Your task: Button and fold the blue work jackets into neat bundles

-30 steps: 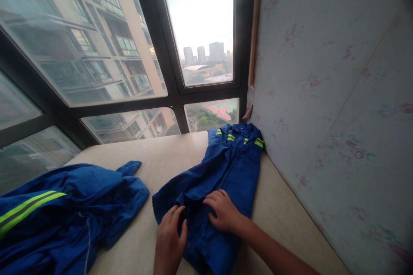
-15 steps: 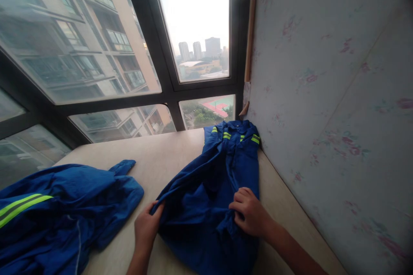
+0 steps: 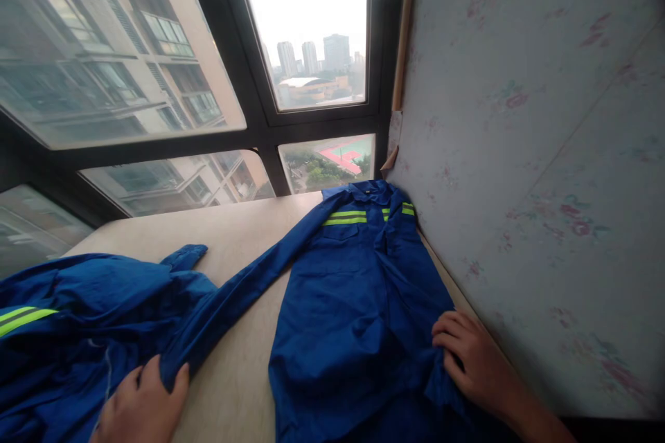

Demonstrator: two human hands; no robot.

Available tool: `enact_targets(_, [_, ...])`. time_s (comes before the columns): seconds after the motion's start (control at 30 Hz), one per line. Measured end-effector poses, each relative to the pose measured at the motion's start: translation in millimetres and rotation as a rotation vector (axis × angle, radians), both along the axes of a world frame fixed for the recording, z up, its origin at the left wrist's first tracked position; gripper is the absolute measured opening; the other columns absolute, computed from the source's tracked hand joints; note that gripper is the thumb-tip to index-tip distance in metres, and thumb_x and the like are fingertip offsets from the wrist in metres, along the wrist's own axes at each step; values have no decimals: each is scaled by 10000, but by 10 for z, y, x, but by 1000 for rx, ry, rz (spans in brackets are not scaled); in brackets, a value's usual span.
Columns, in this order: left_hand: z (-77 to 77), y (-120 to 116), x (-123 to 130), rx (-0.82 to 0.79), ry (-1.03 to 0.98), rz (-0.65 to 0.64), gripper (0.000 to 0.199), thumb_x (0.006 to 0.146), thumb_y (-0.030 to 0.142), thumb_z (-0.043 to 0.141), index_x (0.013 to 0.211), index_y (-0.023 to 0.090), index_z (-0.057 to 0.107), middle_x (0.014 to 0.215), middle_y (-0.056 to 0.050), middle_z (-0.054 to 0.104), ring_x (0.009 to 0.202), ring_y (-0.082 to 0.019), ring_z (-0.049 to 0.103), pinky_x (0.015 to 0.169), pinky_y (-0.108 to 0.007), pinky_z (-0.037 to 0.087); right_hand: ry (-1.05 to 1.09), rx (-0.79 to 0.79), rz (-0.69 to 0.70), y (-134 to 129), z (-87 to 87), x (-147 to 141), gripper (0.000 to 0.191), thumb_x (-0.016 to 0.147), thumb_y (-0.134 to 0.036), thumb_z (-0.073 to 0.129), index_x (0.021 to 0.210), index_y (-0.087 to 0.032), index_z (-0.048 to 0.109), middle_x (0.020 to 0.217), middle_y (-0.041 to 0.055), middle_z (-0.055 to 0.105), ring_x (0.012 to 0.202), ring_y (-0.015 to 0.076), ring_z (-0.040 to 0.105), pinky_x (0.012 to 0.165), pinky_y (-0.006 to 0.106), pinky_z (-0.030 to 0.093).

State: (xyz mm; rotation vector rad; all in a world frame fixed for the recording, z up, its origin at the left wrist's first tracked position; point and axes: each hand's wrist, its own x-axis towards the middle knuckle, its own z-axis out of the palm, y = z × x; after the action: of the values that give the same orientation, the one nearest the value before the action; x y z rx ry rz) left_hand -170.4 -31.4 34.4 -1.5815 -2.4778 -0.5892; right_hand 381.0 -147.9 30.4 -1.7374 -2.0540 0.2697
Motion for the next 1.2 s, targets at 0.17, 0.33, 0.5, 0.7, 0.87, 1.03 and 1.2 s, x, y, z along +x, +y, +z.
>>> enact_targets(0.17, [47, -465, 1666, 64, -34, -762, 396, 903, 412, 478, 1213, 206, 615, 1198, -128, 660, 1096, -275, 620, 975, -412, 488, -18, -163, 138, 223, 118, -617, 99, 813, -303, 619, 737, -254, 661, 742, 13, 666, 830, 223, 622, 1168, 543, 181])
enact_targets(0.33, [-380, -991, 2894, -180, -119, -1197, 126, 876, 187, 564, 881, 264, 664, 932, -29, 684, 859, -203, 623, 785, -332, 505, -56, -156, 199, 291, 10, -749, 160, 734, -139, 604, 831, -245, 675, 818, 23, 682, 884, 229, 626, 1165, 551, 179])
enact_targets(0.5, [-701, -1110, 3095, -173, -148, -1129, 297, 772, 241, 733, 1053, 300, 658, 1059, -23, 663, 963, -238, 594, 803, -356, 458, 110, -4, 112, 56, 221, -698, 341, 832, -34, 443, 991, -247, 658, 967, 53, 673, 983, 227, 599, 1022, 458, 399])
enact_targets(0.7, [-555, -875, 2981, -170, -170, -1082, 193, 882, 145, 594, 991, 280, 680, 1039, -17, 660, 977, -204, 580, 851, -335, 422, 353, -82, 204, -283, 4, -1117, 349, 800, -46, 489, 1045, -260, 614, 1039, 47, 650, 995, 218, 596, 886, 333, 498])
enact_targets(0.87, [-444, -671, 2835, -116, -123, -1002, 239, 890, 82, 539, 995, 242, 682, 1049, -39, 662, 1009, -223, 581, 859, -351, 436, 131, -89, -63, -174, -352, -1015, 370, 825, -114, 562, 1178, -223, 587, 1132, 98, 605, 1040, 274, 579, 896, 399, 487])
enact_targets(1.03, [-529, -770, 2773, 1, -141, -1030, 249, 863, 37, 544, 966, 218, 681, 1023, -42, 668, 979, -227, 575, 880, -369, 442, -50, -117, -56, -122, -378, -997, 260, 843, -235, 659, 1102, -241, 628, 1052, 64, 623, 955, 275, 589, 844, 410, 475])
enact_targets(1.2, [-499, -898, 2760, -98, -225, -1075, 220, 866, 86, 542, 1010, 215, 647, 1002, -52, 647, 915, -233, 571, 811, -382, 452, -142, -73, -45, -67, -422, -1153, 166, 887, -178, 601, 1037, -238, 640, 989, 41, 634, 906, 237, 601, 783, 350, 443])
